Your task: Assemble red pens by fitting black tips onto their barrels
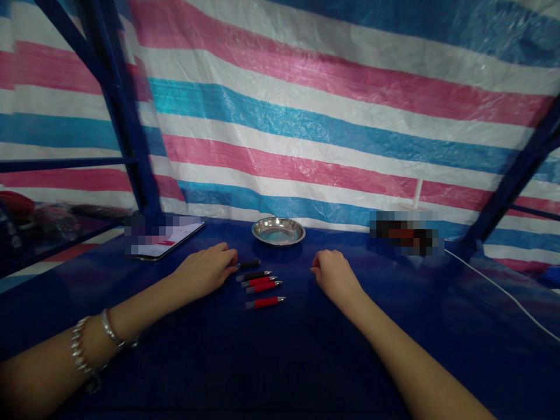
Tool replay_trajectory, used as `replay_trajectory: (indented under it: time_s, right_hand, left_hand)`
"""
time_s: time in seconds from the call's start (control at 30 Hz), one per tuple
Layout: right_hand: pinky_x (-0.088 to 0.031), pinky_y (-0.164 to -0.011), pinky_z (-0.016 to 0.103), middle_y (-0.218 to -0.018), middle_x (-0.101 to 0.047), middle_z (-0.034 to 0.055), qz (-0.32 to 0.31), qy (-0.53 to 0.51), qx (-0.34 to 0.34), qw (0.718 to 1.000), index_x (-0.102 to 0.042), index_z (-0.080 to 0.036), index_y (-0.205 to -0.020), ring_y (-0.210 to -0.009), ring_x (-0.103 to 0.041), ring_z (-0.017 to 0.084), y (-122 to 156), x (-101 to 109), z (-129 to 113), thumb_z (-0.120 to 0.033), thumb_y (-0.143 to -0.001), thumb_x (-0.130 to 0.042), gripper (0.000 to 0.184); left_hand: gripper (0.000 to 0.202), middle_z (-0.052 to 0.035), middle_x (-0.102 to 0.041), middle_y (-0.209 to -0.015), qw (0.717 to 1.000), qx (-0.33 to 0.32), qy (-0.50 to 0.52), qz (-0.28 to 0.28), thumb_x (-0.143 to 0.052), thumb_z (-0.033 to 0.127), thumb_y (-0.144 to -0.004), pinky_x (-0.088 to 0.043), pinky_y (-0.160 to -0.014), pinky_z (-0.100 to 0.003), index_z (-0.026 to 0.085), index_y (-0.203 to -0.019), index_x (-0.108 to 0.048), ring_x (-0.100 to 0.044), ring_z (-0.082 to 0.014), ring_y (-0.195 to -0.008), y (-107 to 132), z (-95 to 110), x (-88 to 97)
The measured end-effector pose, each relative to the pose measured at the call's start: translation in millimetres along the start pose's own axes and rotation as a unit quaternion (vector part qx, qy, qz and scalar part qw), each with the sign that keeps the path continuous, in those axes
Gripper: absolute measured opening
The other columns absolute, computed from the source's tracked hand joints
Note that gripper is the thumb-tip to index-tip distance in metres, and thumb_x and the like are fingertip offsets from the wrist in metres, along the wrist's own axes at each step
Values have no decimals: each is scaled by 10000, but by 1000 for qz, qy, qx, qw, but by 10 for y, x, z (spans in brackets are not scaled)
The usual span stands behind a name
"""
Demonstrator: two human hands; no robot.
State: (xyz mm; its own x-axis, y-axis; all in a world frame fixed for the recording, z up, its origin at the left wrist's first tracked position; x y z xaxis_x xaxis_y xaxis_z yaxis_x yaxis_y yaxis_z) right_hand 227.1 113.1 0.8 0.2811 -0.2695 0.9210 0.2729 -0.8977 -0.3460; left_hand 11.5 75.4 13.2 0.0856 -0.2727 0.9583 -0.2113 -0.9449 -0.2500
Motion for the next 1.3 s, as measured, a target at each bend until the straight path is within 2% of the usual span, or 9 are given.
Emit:
replay_trajectory:
  time_s: [0.3, 0.43, 0.5, 0.6, 0.7, 0.87, 1.3]
  right_hand:
    - [-393, -677, 281, -773, -635, 57, 19, -35, 15, 999, -636, -151, -771, -774, -570, 194, 43, 91, -110, -204, -732, -532, 124]
    - [-405, -626, 250, -739, -638, 34, 45, -154, 17, 987, -622, -153, -759, -679, -573, 148, 57, 177, -167, -214, -721, -539, 110]
    - [-413, -608, 238, -732, -638, 39, 47, -255, 24, 966, -604, -140, -770, -655, -579, 135, 61, 182, -203, -227, -719, -538, 121]
    - [-420, -603, 229, -724, -637, 57, 21, -405, 29, 914, -559, -118, -779, -671, -595, 134, 66, 125, -267, -258, -712, -544, 155]
    - [-403, -574, 211, -714, -638, 55, -23, -491, 25, 871, -526, -118, -786, -658, -595, 120, 83, 46, -336, -273, -695, -568, 185]
    - [-375, -548, 202, -716, -639, 43, -48, -528, 34, 847, -526, -131, -795, -643, -582, 105, 115, 21, -412, -277, -693, -579, 186]
    - [-375, -532, 202, -644, -615, 15, -34, -552, 48, 832, -533, -133, -787, -595, -563, 92, 124, 52, -444, -259, -684, -593, 174]
  left_hand:
    - [244, -63, -509, -892, 1000, -16, -6, 12, -315, 310, -812, -413, -572, -268, 179, -869, -512, -548, -179, -726, 8, 37, 25]
    - [230, -46, -511, -875, 998, -27, 11, 49, -301, 297, -824, -385, -551, -245, 184, -867, -497, -545, -162, -718, 30, 128, 154]
    - [226, -33, -510, -871, 996, -46, 36, 60, -296, 292, -830, -379, -559, -241, 192, -866, -495, -543, -150, -722, 51, 217, 223]
    - [198, -15, -510, -886, 990, -84, 85, 69, -316, 282, -832, -388, -602, -236, 202, -876, -491, -535, -133, -758, 95, 369, 305]
    - [174, -8, -514, -888, 986, -104, 115, 67, -344, 267, -827, -392, -625, -225, 197, -869, -498, -526, -119, -773, 133, 460, 330]
    - [179, -6, -515, -891, 982, -119, 131, 68, -340, 257, -829, -396, -638, -220, 197, -883, -499, -524, -110, -770, 161, 500, 318]
    - [178, -9, -518, -891, 981, -131, 126, 70, -338, 255, -829, -402, -643, -225, 193, -868, -499, -523, -115, -781, 189, 532, 336]
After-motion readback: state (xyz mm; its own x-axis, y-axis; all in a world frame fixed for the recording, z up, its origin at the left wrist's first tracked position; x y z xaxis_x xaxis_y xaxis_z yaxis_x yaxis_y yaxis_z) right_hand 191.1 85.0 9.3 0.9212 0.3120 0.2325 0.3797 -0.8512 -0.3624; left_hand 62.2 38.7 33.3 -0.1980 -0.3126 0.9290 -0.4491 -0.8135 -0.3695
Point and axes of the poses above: each hand's wrist, its own y-axis away from the middle knuckle, its own x-axis out of the back of the hand, z = x × y, the point moved 8 cm from there along -y, towards the middle knuckle
